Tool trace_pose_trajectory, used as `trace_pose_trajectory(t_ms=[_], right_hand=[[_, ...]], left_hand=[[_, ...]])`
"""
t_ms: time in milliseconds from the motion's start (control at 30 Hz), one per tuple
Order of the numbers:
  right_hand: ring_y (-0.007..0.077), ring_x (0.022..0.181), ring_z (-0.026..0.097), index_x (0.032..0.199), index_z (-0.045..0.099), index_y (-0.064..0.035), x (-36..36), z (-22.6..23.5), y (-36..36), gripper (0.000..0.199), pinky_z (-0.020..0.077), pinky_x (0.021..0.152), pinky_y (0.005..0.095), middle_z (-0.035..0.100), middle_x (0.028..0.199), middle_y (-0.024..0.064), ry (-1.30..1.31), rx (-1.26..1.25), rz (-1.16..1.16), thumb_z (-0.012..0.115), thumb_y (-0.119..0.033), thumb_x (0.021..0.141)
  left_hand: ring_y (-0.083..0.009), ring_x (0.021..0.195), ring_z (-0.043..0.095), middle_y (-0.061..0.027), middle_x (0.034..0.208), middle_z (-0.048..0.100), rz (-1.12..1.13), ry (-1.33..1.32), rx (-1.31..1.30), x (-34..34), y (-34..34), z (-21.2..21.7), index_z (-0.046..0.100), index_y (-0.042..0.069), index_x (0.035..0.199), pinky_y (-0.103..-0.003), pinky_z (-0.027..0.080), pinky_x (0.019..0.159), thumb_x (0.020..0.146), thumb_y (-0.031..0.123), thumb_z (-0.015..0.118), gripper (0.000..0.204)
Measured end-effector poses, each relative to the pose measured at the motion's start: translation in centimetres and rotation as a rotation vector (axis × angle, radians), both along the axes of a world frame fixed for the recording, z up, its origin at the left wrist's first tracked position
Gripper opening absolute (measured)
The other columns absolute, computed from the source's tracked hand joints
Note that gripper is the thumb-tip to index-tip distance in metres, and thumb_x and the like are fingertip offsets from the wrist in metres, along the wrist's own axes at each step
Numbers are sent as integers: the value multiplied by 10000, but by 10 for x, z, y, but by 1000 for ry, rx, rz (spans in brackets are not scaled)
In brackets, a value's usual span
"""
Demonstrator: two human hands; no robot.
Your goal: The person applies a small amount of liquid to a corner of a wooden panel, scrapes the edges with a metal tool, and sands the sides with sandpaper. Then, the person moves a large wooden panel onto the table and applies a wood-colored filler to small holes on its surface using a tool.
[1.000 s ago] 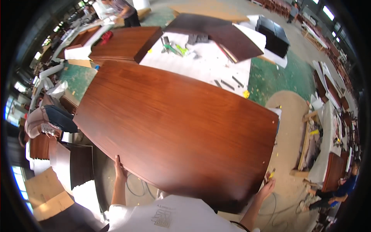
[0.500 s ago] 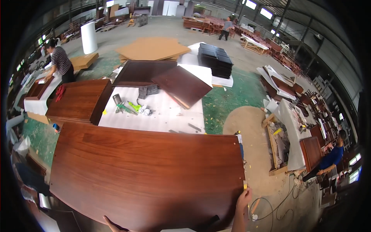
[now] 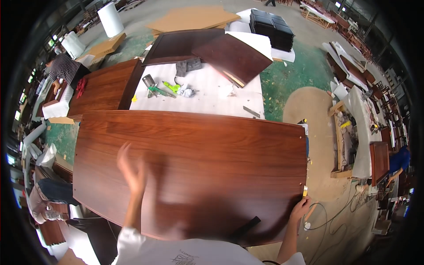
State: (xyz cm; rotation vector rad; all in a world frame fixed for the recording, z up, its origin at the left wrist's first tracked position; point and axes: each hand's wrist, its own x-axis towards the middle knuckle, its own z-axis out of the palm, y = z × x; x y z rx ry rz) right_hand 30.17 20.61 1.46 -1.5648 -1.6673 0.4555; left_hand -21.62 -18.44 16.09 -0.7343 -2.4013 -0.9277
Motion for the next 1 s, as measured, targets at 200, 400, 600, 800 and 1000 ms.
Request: trace_pose_trajectory(t_ms=[200, 400, 600, 800, 1000], right_hand=[[221, 997, 541, 1111, 592, 11, 8, -31, 6, 192, 446, 955, 329, 585, 1051, 75, 60, -51, -34, 479, -144, 1099], [198, 948, 480, 1078, 564, 1, 12, -50, 4, 179, 419, 928, 311, 536, 996, 49, 133, -23, -23, 471, -150, 1105], [167, 895, 408, 1043, 541, -17, 18, -58, 0, 186, 386, 853, 289, 464, 946, 15, 163, -69, -43, 458, -168, 1112], [188, 858, 414, 1027, 540, -5, 19, -60, 5, 195, 401, 821, 313, 463, 903, 48, 77, -48, -4, 453, -159, 1109], [230, 837, 461, 980, 538, 31, 1, -51, 6, 203, 434, 804, 363, 488, 865, 99, 102, 75, -45, 487, -137, 1082]], left_hand=[[-393, 1226, 618, -161, 1292, 671, -524, -82, -104, -150, 275, -102, 682, 64, 1253, -459, 514, 1053, 910, 147, 711, 353], [-361, 1212, 657, -141, 1315, 677, -413, -295, -430, -212, 438, -122, 690, 161, 1321, -479, 544, 1025, 934, 186, 681, 388], [-351, 1174, 688, -130, 1263, 689, -357, -199, -666, -234, 461, -165, 759, 135, 1134, -465, 571, 996, 906, 119, 685, 240], [-324, 1085, 730, -140, 1141, 736, -435, -211, -334, -241, 453, -156, 755, 59, 1058, -445, 589, 925, 907, 64, 700, 160], [-146, 935, 702, -54, 960, 736, -847, -454, 551, -172, 380, -42, 690, -4, 1046, -316, 556, 863, 1030, 70, 649, 86]])
